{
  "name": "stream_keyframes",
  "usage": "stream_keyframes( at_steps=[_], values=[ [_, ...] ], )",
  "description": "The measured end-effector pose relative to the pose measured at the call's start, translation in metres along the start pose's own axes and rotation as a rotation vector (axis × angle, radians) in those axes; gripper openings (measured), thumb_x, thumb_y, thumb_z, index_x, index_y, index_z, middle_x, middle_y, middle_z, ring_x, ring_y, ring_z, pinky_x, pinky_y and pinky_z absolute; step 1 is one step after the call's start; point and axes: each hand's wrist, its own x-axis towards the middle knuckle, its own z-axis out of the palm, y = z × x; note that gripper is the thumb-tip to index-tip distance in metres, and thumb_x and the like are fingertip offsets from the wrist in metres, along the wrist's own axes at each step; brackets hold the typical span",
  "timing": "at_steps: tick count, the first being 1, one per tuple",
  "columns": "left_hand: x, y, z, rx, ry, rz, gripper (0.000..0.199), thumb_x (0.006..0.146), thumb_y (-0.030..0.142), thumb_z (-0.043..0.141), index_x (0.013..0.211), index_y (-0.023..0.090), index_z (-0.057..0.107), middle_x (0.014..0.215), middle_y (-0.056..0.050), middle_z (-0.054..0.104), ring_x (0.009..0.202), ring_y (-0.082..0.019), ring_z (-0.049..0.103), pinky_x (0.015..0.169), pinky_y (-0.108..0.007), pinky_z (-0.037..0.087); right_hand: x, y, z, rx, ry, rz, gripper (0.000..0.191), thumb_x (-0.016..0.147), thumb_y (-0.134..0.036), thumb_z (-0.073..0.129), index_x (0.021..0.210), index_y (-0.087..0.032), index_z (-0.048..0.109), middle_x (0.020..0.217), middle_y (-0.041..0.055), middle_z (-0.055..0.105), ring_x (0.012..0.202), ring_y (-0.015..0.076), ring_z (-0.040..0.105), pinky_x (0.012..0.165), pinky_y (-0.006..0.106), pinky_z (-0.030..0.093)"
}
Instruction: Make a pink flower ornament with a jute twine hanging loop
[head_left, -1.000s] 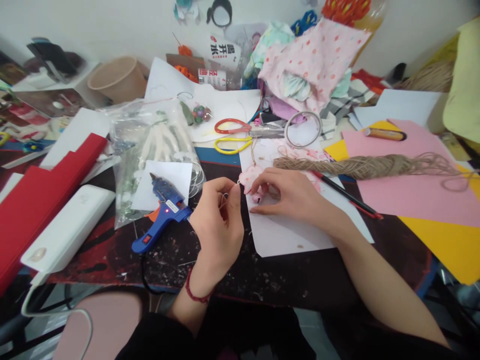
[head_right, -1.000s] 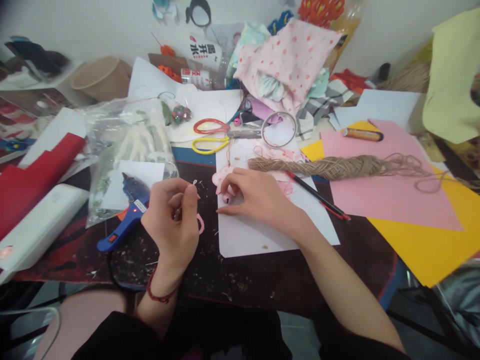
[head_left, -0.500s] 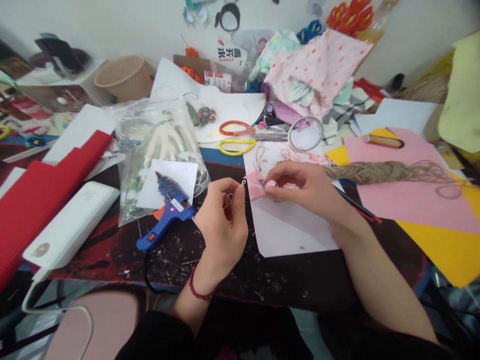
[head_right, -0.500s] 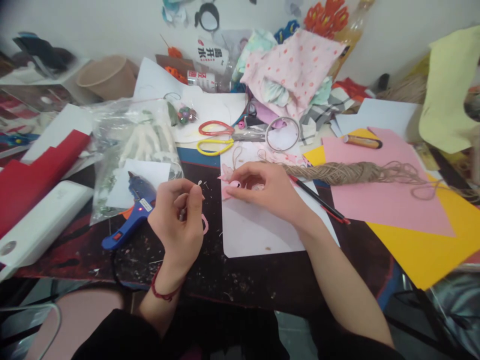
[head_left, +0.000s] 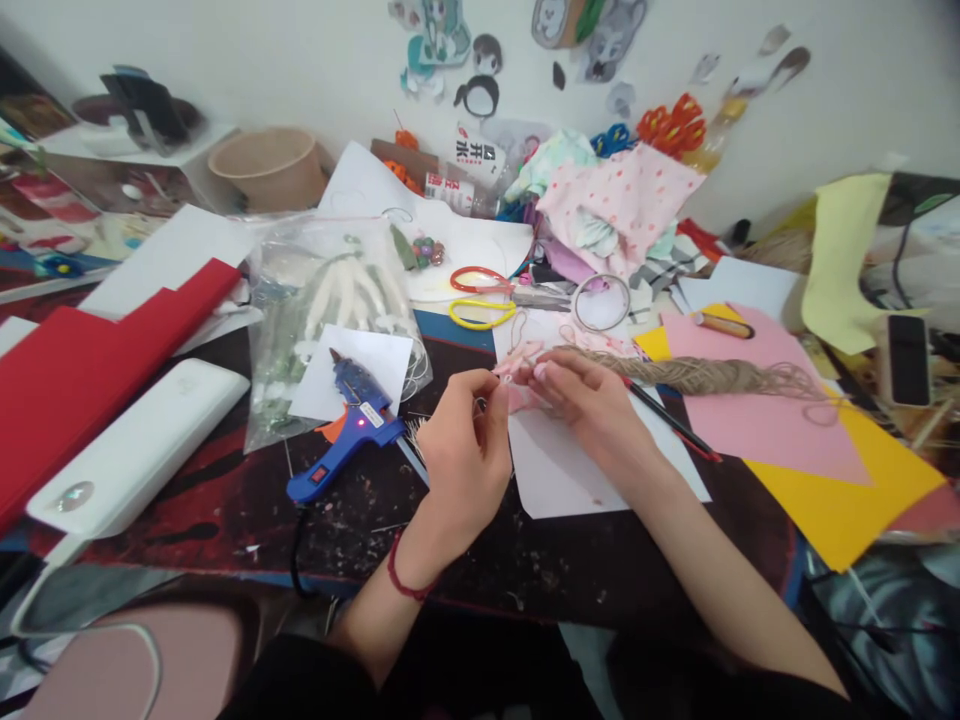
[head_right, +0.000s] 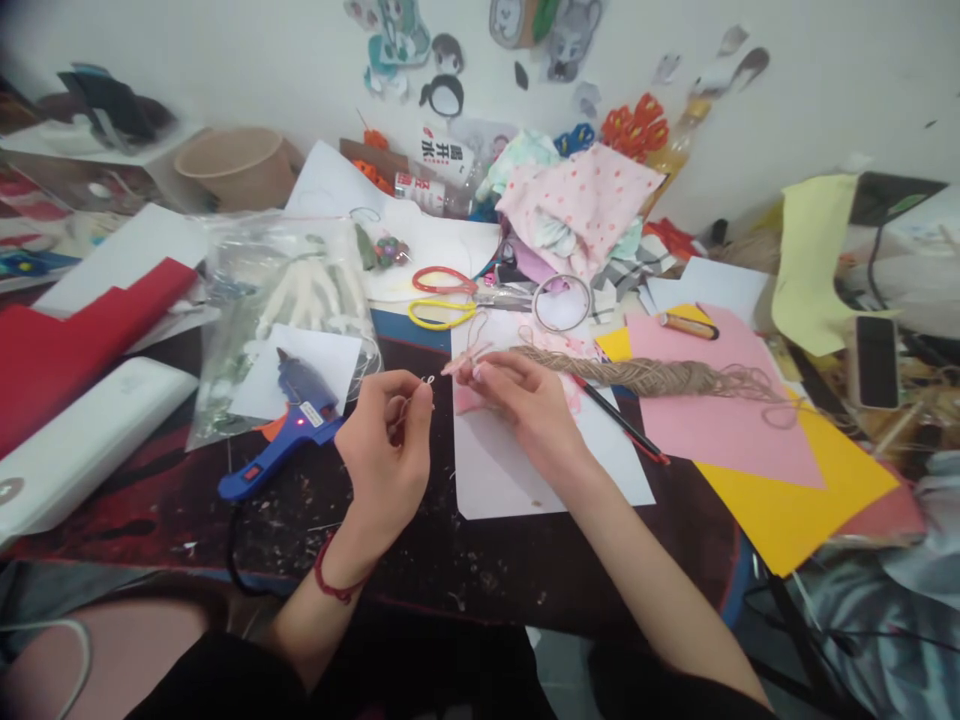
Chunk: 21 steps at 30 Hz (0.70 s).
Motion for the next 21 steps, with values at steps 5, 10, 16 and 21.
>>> stream_keyframes(
  at_steps=[5,10,16,21],
  values=[
    [-0.001,0.000,0.000,-0.018,-0.013,0.000,0.003,0.098,0.020,0.058,0.098,0.017,0.058,0.080,0.002,0.067,0.052,-0.003,0.049,0.049,-0.018,0.035,-0.031,0.015,0.001,-0.104,0.141,-0.047,0.024,0.082,-0.035,0.082,0.101,-0.025,0.072,0.093,0.0037,0.080,0.091,0.0208,0.077,0.092,0.038,0.060],
    [-0.002,-0.002,0.000,-0.011,-0.001,0.018,0.002,0.098,0.019,0.059,0.097,0.017,0.057,0.077,0.004,0.064,0.051,-0.002,0.045,0.050,-0.018,0.035,-0.041,0.024,0.004,-0.278,0.312,-0.151,0.020,0.081,-0.037,0.081,0.092,-0.022,0.074,0.092,0.0035,0.077,0.083,0.0186,0.073,0.080,0.035,0.058],
    [-0.001,-0.002,0.001,-0.002,-0.008,0.037,0.003,0.097,0.017,0.058,0.095,0.018,0.056,0.074,0.004,0.061,0.051,-0.003,0.045,0.049,-0.019,0.034,-0.049,0.026,0.007,-0.560,0.421,-0.194,0.016,0.082,-0.035,0.080,0.089,-0.021,0.077,0.085,0.0028,0.076,0.075,0.0174,0.068,0.074,0.034,0.055],
    [-0.001,-0.003,0.002,0.002,-0.014,0.025,0.003,0.097,0.018,0.059,0.095,0.018,0.057,0.075,0.005,0.060,0.053,-0.003,0.047,0.051,-0.019,0.035,-0.054,0.030,0.012,-0.687,0.453,-0.200,0.017,0.084,-0.034,0.078,0.092,-0.019,0.078,0.084,0.0025,0.076,0.070,0.0160,0.067,0.069,0.032,0.055]
  ],
)
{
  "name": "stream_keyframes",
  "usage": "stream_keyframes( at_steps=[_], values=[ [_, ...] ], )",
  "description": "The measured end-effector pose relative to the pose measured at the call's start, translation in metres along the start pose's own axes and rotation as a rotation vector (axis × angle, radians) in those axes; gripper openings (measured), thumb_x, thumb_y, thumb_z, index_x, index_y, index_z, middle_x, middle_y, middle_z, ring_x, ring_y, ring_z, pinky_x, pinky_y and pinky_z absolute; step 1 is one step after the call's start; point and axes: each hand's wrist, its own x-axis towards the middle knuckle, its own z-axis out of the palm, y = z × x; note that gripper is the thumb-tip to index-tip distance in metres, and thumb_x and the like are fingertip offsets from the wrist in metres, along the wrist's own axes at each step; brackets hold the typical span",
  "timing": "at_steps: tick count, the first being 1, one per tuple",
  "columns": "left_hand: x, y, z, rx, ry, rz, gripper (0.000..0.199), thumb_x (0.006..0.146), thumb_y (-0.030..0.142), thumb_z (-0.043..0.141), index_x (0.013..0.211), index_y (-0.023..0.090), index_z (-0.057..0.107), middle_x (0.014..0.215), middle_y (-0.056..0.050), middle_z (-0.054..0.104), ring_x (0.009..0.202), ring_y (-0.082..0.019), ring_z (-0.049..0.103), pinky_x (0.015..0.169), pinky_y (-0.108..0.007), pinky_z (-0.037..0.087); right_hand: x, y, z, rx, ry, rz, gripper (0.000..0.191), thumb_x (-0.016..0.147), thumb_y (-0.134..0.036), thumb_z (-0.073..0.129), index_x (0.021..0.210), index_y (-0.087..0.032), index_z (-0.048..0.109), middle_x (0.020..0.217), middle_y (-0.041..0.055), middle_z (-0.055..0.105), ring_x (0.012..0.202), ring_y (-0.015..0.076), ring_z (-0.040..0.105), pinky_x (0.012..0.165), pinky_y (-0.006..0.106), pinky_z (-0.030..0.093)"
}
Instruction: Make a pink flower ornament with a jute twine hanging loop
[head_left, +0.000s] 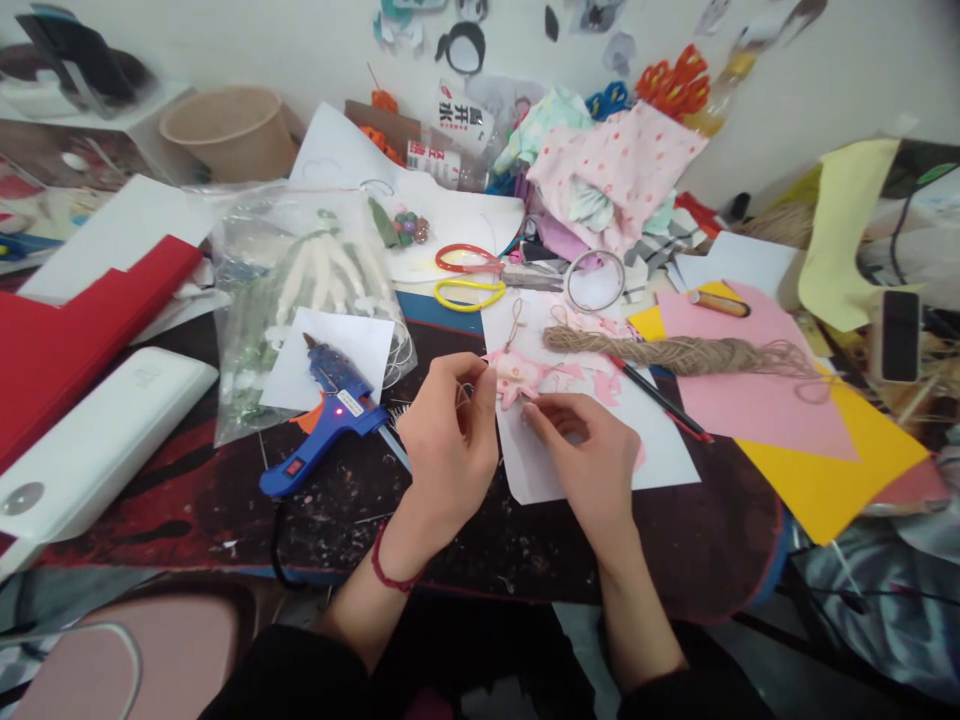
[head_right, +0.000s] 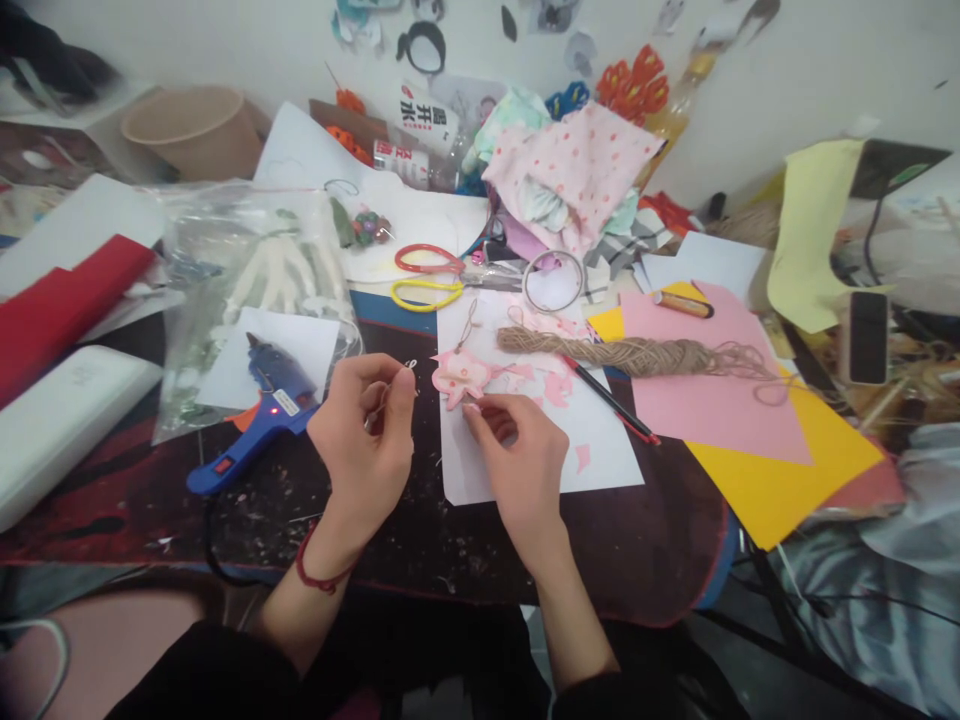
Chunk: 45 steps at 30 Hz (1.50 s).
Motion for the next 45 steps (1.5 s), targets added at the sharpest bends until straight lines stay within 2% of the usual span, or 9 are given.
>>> stream_keyframes(
  at_steps=[8,17,20,23,27,30,34,40,45],
  values=[
    [-0.001,-0.002,0.002,0.002,0.006,-0.021,0.004,0.099,0.020,0.057,0.096,0.018,0.058,0.074,0.005,0.058,0.052,-0.003,0.045,0.051,-0.020,0.035,0.010,-0.007,-0.014,-0.282,0.009,-0.252,0.015,0.090,-0.029,0.074,0.097,-0.016,0.076,0.079,0.0013,0.069,0.064,0.0131,0.058,0.063,0.029,0.046],
    [-0.002,-0.002,0.003,-0.038,-0.003,-0.064,0.007,0.100,0.024,0.056,0.097,0.019,0.057,0.079,0.004,0.061,0.052,-0.003,0.045,0.052,-0.021,0.035,0.071,-0.015,-0.003,-0.410,-0.443,-0.388,0.009,0.088,-0.020,0.074,0.081,-0.015,0.072,0.081,0.0040,0.066,0.080,0.0196,0.060,0.069,0.032,0.041],
    [-0.002,-0.003,0.002,-0.047,-0.002,-0.068,0.007,0.100,0.024,0.056,0.096,0.019,0.057,0.077,0.004,0.060,0.052,-0.003,0.045,0.051,-0.022,0.034,0.071,-0.015,-0.009,-0.289,-0.382,-0.344,0.010,0.089,-0.020,0.073,0.080,-0.016,0.072,0.077,0.0023,0.068,0.072,0.0166,0.059,0.066,0.030,0.041],
    [-0.002,-0.004,0.002,-0.065,0.019,-0.059,0.006,0.100,0.023,0.056,0.096,0.019,0.057,0.072,0.005,0.057,0.051,-0.003,0.044,0.051,-0.022,0.033,0.068,-0.008,-0.030,-0.218,-0.179,-0.275,0.008,0.087,-0.025,0.075,0.085,-0.017,0.075,0.075,0.0015,0.072,0.066,0.0160,0.060,0.065,0.030,0.043],
    [-0.001,-0.003,0.002,-0.083,0.017,-0.028,0.005,0.100,0.022,0.056,0.096,0.019,0.057,0.073,0.005,0.056,0.052,-0.003,0.044,0.051,-0.023,0.032,0.059,0.008,-0.052,-0.408,0.027,-0.240,0.013,0.090,-0.026,0.070,0.086,-0.017,0.079,0.076,0.0041,0.073,0.066,0.0187,0.059,0.066,0.033,0.042],
    [0.001,0.000,0.001,-0.099,0.001,-0.022,0.006,0.100,0.023,0.056,0.096,0.019,0.056,0.076,0.003,0.059,0.054,-0.004,0.045,0.051,-0.023,0.033,0.048,0.012,-0.048,-0.393,-0.066,-0.291,0.015,0.090,-0.026,0.071,0.100,-0.018,0.079,0.085,0.0044,0.075,0.068,0.0177,0.059,0.067,0.032,0.044],
    [0.006,0.003,-0.006,-0.120,-0.041,-0.051,0.008,0.100,0.025,0.055,0.094,0.019,0.056,0.077,0.003,0.060,0.053,-0.004,0.047,0.050,-0.022,0.035,0.030,0.006,-0.030,-0.305,-0.252,-0.326,0.012,0.087,-0.031,0.077,0.092,-0.020,0.077,0.088,0.0023,0.074,0.074,0.0178,0.062,0.073,0.033,0.049],
    [0.003,0.019,-0.032,0.107,-0.202,0.002,0.003,0.095,0.020,0.062,0.092,0.019,0.061,0.078,0.005,0.067,0.052,-0.003,0.046,0.052,-0.019,0.038,0.013,0.000,-0.014,-0.283,-0.205,-0.404,0.009,0.087,-0.027,0.077,0.088,-0.020,0.072,0.091,0.0047,0.068,0.092,0.0241,0.065,0.087,0.041,0.050],
    [-0.020,0.046,-0.062,0.183,-0.055,-0.042,0.005,0.093,0.018,0.067,0.093,0.022,0.064,0.072,0.008,0.064,0.051,-0.003,0.048,0.050,-0.019,0.039,0.007,0.003,-0.015,-0.258,-0.162,-0.411,0.006,0.089,-0.026,0.074,0.090,-0.021,0.071,0.094,0.0051,0.069,0.093,0.0241,0.063,0.085,0.040,0.051]
  ],
)
